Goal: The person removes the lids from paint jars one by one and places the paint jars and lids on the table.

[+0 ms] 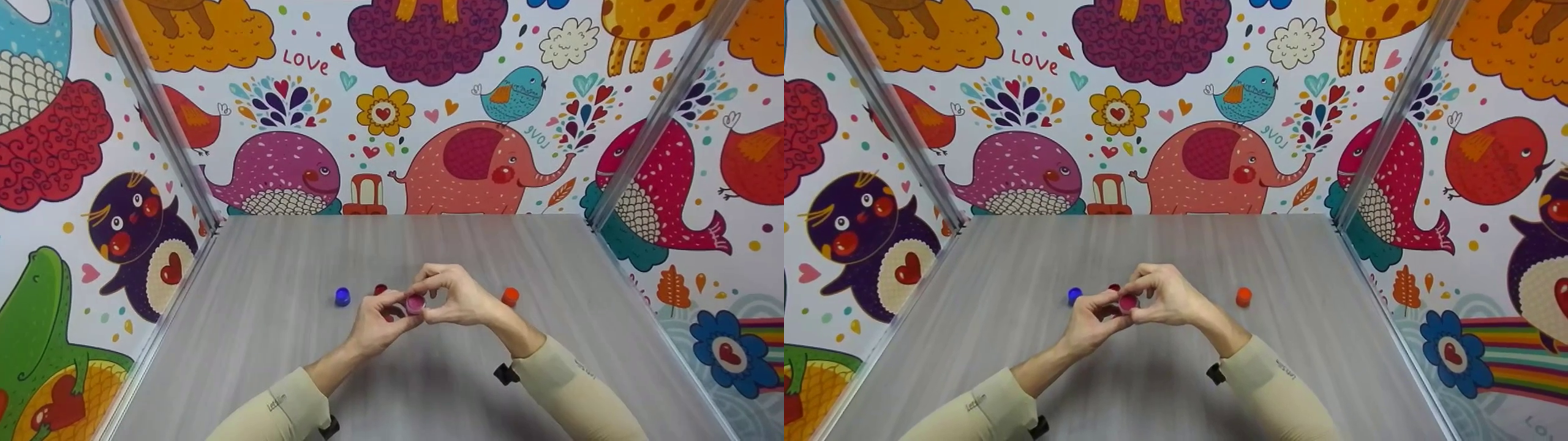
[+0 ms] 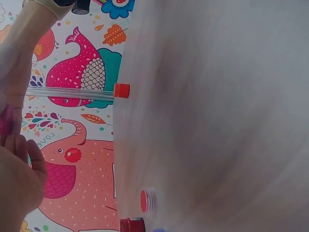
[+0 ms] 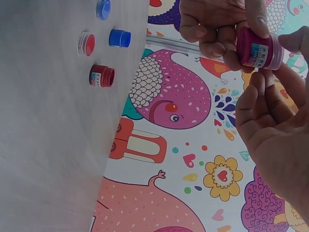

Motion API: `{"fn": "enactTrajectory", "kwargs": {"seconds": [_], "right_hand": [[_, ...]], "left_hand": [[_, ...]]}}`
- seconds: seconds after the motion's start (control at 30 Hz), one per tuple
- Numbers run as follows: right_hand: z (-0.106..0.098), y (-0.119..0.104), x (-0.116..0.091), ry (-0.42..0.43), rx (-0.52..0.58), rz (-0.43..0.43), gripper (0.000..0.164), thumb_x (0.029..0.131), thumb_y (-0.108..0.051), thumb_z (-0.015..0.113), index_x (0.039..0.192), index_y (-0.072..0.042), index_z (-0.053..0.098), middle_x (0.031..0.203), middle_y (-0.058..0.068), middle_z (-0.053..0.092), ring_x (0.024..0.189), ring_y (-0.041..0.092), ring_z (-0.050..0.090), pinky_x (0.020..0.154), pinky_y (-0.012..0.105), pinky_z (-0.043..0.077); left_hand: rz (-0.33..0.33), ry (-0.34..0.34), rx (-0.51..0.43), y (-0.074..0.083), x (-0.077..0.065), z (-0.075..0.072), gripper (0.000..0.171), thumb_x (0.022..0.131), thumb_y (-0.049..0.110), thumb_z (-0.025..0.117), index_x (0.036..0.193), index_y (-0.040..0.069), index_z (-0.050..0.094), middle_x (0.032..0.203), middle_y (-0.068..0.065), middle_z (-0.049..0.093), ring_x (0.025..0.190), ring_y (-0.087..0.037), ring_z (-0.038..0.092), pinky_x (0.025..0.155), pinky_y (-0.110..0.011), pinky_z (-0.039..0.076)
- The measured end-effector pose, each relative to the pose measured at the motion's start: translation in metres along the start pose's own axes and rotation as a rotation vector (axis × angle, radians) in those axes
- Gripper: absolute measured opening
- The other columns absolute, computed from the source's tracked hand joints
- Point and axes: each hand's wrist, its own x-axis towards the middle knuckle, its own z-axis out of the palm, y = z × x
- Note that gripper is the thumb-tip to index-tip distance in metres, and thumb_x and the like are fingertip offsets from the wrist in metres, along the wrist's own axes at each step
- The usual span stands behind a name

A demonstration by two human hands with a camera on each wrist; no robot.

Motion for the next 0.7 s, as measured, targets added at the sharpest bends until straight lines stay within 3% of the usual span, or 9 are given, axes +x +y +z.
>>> {"fn": "enactTrajectory", "kwargs": {"seconds": [0.27,0.47,0.7], "right_hand": [[-0.0033,-0.0048,-0.001,0.07,-0.037,0.08,0.035,0.088,-0.019,0.091,0.123,-0.019,0.087,0.106,0.001,0.084,0.094,0.016,0.071,0.081,0.034,0.06],[-0.002,-0.0072,-0.0017,0.133,-0.111,0.1,0.028,0.087,-0.027,0.096,0.112,-0.017,0.088,0.097,0.005,0.083,0.086,0.025,0.073,0.077,0.032,0.06],[0.0029,-0.0086,-0.0018,0.159,-0.151,0.128,0.027,0.085,-0.028,0.1,0.108,-0.018,0.088,0.091,0.004,0.081,0.082,0.015,0.07,0.075,0.027,0.06]], "left_hand": [[-0.028,0.009,0.027,0.0022,0.0032,-0.0036,0.027,0.094,0.013,0.092,0.12,0.009,0.086,0.107,-0.017,0.084,0.094,-0.01,0.077,0.084,-0.034,0.068],[-0.039,0.04,0.036,0.0032,0.0044,-0.005,0.031,0.092,0.011,0.093,0.123,0.008,0.086,0.11,-0.017,0.084,0.099,-0.007,0.076,0.085,-0.034,0.068],[-0.051,0.044,0.048,0.0034,0.0038,-0.0013,0.029,0.092,0.011,0.093,0.12,0.009,0.086,0.107,-0.016,0.084,0.095,-0.006,0.076,0.084,-0.031,0.068]]}}
